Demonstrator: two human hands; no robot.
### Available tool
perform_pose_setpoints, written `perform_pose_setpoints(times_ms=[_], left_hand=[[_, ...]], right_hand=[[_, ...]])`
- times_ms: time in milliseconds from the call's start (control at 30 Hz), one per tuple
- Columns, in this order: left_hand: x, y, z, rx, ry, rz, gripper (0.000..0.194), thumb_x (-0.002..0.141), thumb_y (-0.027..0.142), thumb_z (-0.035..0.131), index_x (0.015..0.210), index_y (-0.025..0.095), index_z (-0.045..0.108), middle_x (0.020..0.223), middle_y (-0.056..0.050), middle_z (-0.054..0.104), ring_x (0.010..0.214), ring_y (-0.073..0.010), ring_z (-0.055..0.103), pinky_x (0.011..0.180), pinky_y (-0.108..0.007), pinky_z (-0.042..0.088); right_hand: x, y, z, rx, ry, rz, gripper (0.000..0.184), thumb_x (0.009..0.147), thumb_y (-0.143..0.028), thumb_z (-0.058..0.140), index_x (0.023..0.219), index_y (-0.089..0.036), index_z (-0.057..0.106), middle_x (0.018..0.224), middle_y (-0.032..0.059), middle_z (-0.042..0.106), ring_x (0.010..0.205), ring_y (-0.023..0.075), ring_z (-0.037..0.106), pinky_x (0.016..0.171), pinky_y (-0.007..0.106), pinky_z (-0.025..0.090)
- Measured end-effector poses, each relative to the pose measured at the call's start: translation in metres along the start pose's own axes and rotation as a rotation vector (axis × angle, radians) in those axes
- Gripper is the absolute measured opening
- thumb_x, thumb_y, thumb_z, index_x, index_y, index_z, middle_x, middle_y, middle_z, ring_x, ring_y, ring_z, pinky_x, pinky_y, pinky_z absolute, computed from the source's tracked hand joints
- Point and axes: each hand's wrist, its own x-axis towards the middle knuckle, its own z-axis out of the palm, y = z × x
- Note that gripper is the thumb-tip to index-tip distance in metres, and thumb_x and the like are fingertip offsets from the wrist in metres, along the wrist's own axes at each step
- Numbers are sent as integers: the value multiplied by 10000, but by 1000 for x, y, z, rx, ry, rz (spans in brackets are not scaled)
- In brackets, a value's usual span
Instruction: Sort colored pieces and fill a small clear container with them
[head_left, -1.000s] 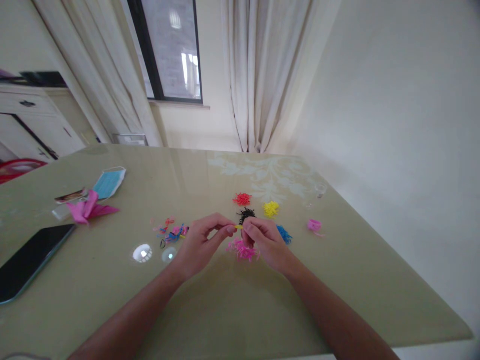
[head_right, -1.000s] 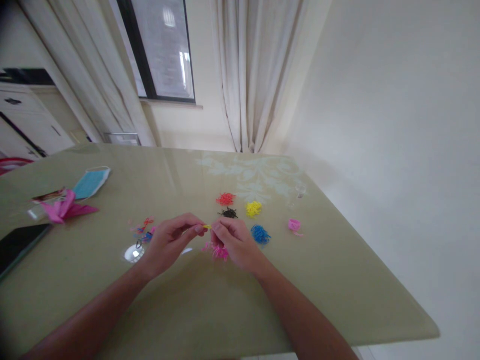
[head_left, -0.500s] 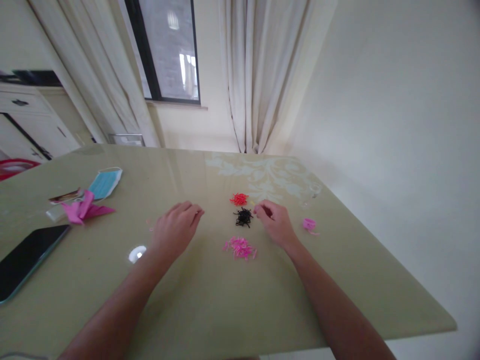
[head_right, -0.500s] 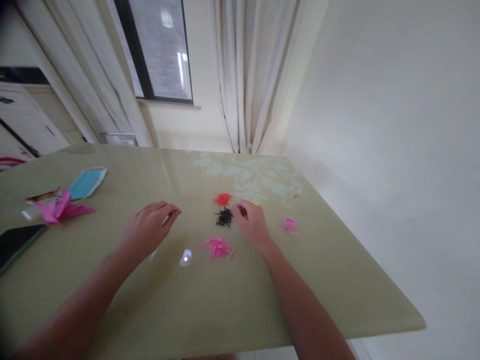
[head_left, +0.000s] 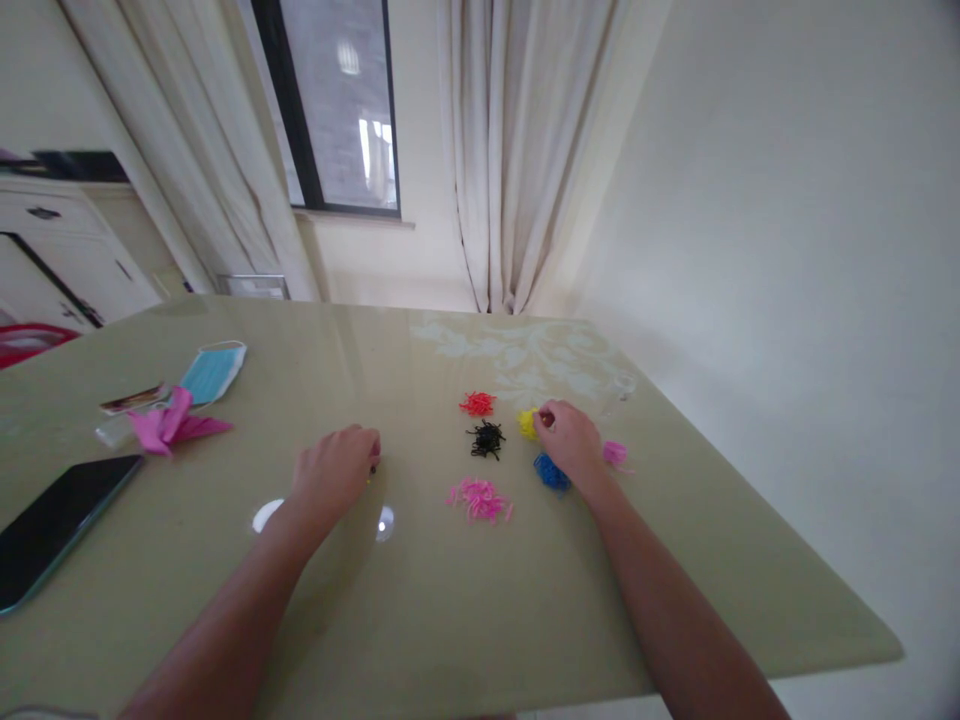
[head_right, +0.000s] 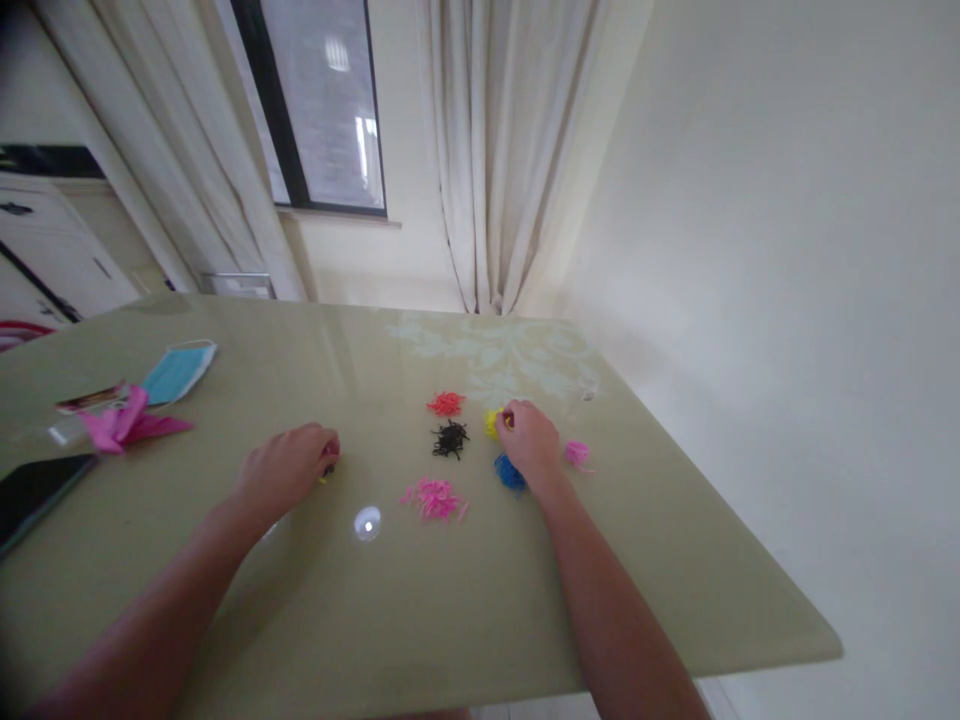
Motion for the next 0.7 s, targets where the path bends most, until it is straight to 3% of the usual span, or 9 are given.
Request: perform_pose_setpoints(times_ms=[133,267,433,567,700], left_hand=[[1,2,2,-35,57,-3,248,981,233,465,960,221,712,1108,-107,741,1019,-337,716,824,-457,527],[4,5,-1,-170,212,15,252,1008,304,486,963,215,717,1053,-105,758,988,-316,710,835,-433,527],[3,18,-3,-733,414,223,217,977,373,596,950,212,737,969,-75,788,885,-238,730,837,-375,564],[-5,43,6,-1257,363,314,257,896,421,735,1020,196,740,964,-74,811,871,-211,765,836,-351,620],[-15,66,13,-1455,312,353,249,864,393,786,987,184,732,959,-73,810,902,-202,779,864,-339,640]], right_hand=[[1,3,0,21,13,9,182,931,-295,601,854,-183,722,866,78,743,763,213,641,656,296,371],[3,5,-7,147,133,-9,234,928,-324,567,797,-181,697,800,72,715,705,201,611,663,302,387],[-6,-11,-20,341,272,-87,283,963,-372,554,786,-181,665,744,44,651,619,169,548,641,301,389],[-25,-43,-24,570,141,-225,325,1027,-395,548,810,-186,669,718,17,623,618,149,530,625,281,397],[-43,-70,-25,728,-74,-396,255,1010,-417,638,961,-186,735,772,16,656,639,136,553,615,261,418]])
